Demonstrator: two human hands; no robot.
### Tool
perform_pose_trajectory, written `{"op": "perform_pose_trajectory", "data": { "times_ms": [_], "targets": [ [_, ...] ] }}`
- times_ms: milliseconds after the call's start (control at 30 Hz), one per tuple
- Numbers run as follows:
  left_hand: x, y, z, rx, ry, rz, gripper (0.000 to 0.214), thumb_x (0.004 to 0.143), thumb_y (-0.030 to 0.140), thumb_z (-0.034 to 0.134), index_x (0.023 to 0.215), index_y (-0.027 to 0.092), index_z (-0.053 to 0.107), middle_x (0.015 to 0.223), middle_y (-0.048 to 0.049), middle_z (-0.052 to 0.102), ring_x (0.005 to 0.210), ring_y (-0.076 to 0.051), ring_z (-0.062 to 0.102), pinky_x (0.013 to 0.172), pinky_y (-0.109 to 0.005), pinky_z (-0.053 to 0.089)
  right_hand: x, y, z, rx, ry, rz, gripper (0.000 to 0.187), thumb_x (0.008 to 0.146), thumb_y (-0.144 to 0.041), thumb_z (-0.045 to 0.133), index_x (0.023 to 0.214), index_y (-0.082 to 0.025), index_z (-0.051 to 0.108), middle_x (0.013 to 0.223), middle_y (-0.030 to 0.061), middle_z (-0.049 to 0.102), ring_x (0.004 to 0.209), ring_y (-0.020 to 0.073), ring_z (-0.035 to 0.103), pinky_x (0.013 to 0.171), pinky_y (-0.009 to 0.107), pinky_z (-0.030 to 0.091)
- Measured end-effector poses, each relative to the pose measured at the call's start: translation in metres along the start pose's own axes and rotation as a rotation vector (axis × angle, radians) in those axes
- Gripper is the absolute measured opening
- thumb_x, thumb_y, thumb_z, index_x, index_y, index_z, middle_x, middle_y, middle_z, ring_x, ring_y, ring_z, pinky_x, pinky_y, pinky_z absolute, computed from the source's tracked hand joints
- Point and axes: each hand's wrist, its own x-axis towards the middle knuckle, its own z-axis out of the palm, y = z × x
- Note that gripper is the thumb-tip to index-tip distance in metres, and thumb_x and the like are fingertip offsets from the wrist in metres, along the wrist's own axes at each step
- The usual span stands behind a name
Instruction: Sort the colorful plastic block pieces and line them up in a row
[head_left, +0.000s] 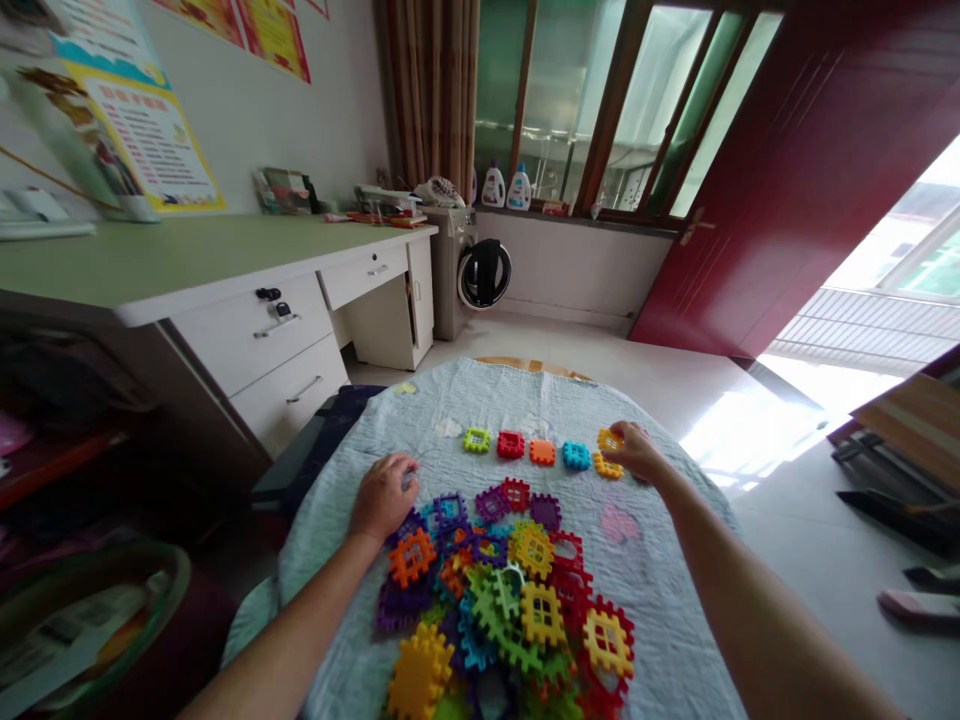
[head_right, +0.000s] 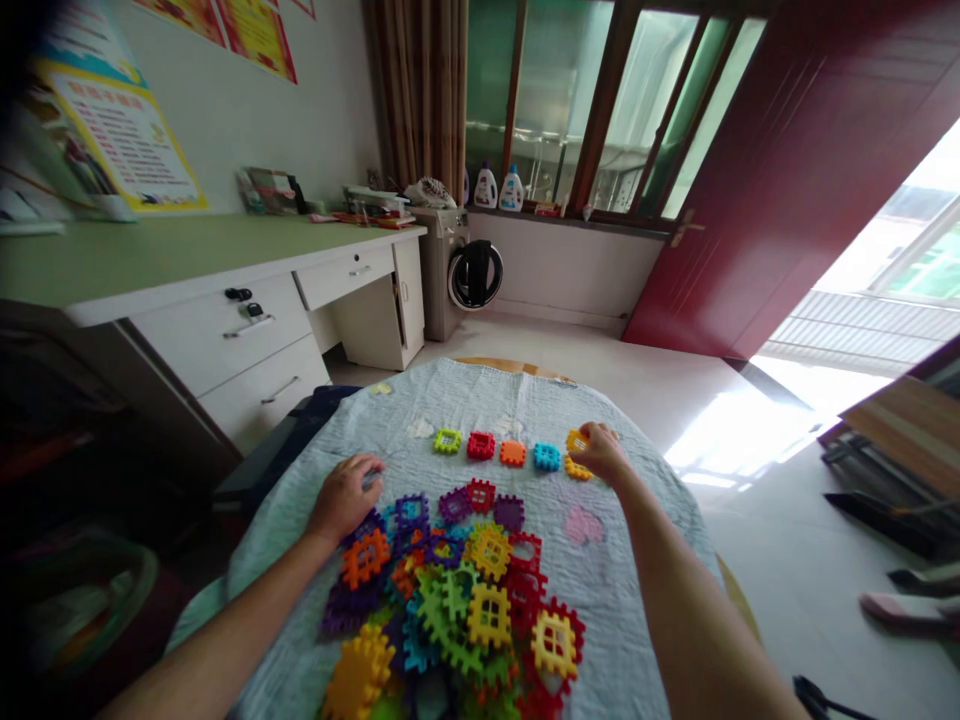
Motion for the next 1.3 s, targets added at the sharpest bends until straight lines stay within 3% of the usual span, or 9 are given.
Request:
{"op": "perform_pose_trajectory", "data": {
  "times_ms": [167, 333, 567, 733, 867, 1033, 1300],
  "targets": [
    [0.001, -0.002, 0.001, 0.006, 0.01, 0.008, 0.018, 0.078, 0.022, 0.049, 0.088, 0.02, 0.064, 0.1, -0.0093, 0.069, 0.1, -0.028, 0.063, 0.096, -0.043, 0.049, 0.002, 0.029, 0.009, -0.04, -0.035, -0.009, 0.038, 0.064, -0.028, 0.074, 0.1, -0.019, 0.066, 0.102, 0.0091, 0.063, 0.097, 0.025, 0.057, 0.089, 0.034, 0.043],
    [0.0, -0.001, 0.0, 0.002, 0.019, 0.012, 0.018, 0.077, 0.022, 0.05, 0.087, 0.02, 0.064, 0.099, -0.0093, 0.07, 0.099, -0.028, 0.064, 0.095, -0.044, 0.05, 0.002, 0.03, 0.023, -0.086, -0.097, -0.075, 0.043, 0.062, -0.026, 0.074, 0.104, -0.019, 0.067, 0.106, 0.0101, 0.064, 0.1, 0.0262, 0.056, 0.088, 0.034, 0.042],
    [0.0, -0.001, 0.0, 0.001, 0.02, 0.01, 0.018, 0.077, 0.022, 0.05, 0.087, 0.02, 0.065, 0.099, -0.0095, 0.07, 0.099, -0.029, 0.064, 0.095, -0.044, 0.05, 0.001, 0.03, 0.036, -0.153, -0.135, -0.044, 0.053, 0.06, -0.027, 0.078, 0.112, -0.021, 0.068, 0.113, 0.0092, 0.064, 0.101, 0.0279, 0.057, 0.085, 0.035, 0.041],
    [0.001, -0.002, 0.0, 0.0, 0.016, 0.004, 0.017, 0.077, 0.022, 0.05, 0.086, 0.02, 0.064, 0.099, -0.009, 0.07, 0.099, -0.028, 0.064, 0.095, -0.044, 0.05, 0.0, 0.03, 0.035, -0.152, -0.128, -0.065, 0.055, 0.062, -0.023, 0.077, 0.116, -0.018, 0.067, 0.115, 0.0115, 0.064, 0.106, 0.0301, 0.058, 0.09, 0.037, 0.041],
    [0.001, -0.001, 0.0, 0.0, 0.016, 0.005, 0.018, 0.076, 0.022, 0.05, 0.086, 0.02, 0.064, 0.098, -0.0089, 0.07, 0.098, -0.028, 0.064, 0.094, -0.044, 0.05, -0.007, 0.027, 0.024, -0.108, -0.067, -0.098, 0.066, 0.065, -0.026, 0.076, 0.128, -0.023, 0.06, 0.126, 0.0104, 0.062, 0.115, 0.0311, 0.056, 0.097, 0.041, 0.042],
    [0.001, -0.001, 0.0, -0.012, 0.022, 0.009, 0.019, 0.076, 0.023, 0.05, 0.087, 0.02, 0.065, 0.098, -0.0095, 0.07, 0.099, -0.028, 0.064, 0.095, -0.044, 0.05, -0.05, 0.015, 0.011, 0.058, 0.02, -0.176, 0.051, 0.074, -0.032, 0.067, 0.124, -0.024, 0.061, 0.125, 0.0104, 0.062, 0.113, 0.029, 0.057, 0.102, 0.045, 0.042],
    [0.0, 0.0, -0.001, -0.01, 0.02, -0.005, 0.018, 0.075, 0.023, 0.05, 0.086, 0.02, 0.065, 0.099, -0.0087, 0.07, 0.099, -0.028, 0.063, 0.096, -0.042, 0.049, -0.156, -0.009, 0.029, 0.333, -0.181, -0.236, 0.036, 0.08, -0.033, 0.059, 0.114, -0.025, 0.064, 0.119, 0.0087, 0.063, 0.108, 0.0257, 0.06, 0.091, 0.041, 0.05]
  ]
}}
